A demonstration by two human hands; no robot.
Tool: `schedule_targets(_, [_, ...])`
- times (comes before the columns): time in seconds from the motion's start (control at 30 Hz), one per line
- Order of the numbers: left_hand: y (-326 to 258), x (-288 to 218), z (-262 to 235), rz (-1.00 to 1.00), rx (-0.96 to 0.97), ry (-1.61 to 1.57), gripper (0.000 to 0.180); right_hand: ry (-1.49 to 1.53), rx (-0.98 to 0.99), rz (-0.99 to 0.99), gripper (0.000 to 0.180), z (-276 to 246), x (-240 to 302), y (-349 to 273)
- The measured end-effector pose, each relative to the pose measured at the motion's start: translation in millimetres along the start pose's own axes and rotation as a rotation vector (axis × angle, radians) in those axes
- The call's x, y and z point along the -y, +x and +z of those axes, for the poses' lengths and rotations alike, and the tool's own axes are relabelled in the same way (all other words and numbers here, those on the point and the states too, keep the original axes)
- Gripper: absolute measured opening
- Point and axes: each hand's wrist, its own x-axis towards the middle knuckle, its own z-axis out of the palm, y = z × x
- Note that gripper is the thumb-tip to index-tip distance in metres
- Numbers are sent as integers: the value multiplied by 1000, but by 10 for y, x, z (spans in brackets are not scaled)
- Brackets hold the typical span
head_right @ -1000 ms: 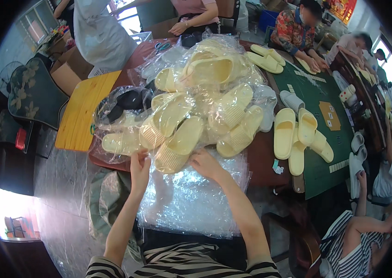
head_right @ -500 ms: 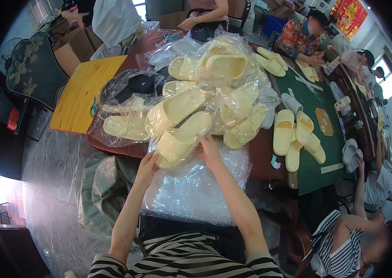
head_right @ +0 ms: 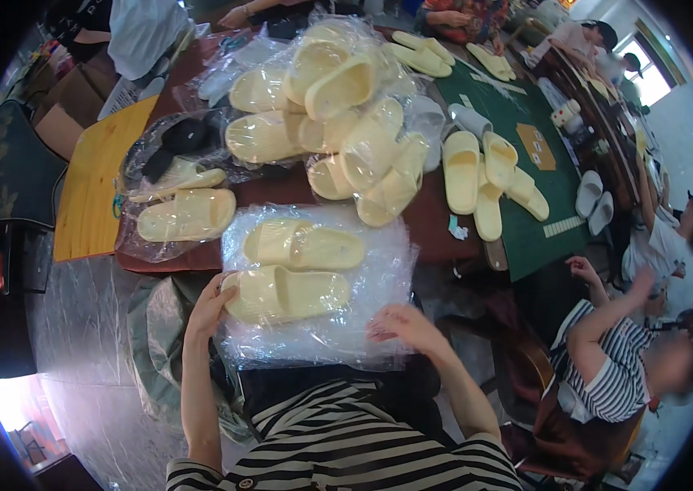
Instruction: The person packs pairs of slippers into plastic bags by hand, taking slippers from the table and inserting them into plastic sleeves.
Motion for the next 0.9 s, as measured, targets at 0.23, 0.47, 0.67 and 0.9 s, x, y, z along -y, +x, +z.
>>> schedule_targets(0.23, [91,6,59,38,22,379,35,-150,-421,-300,21,-297,134,-81])
schedule_targets(0.47, [2,-109,10,-129,-43,228,30,-537,-456,-13,17,-235,229,184])
schedule_targets(0.67, [75,76,-74,51,-36,469,30,-1267,-229,-208,49,-266,149,566])
schedule_targets(0.9, [93,65,19,30,13,433,30,-247,-357,-342,64,-196,-56,1130])
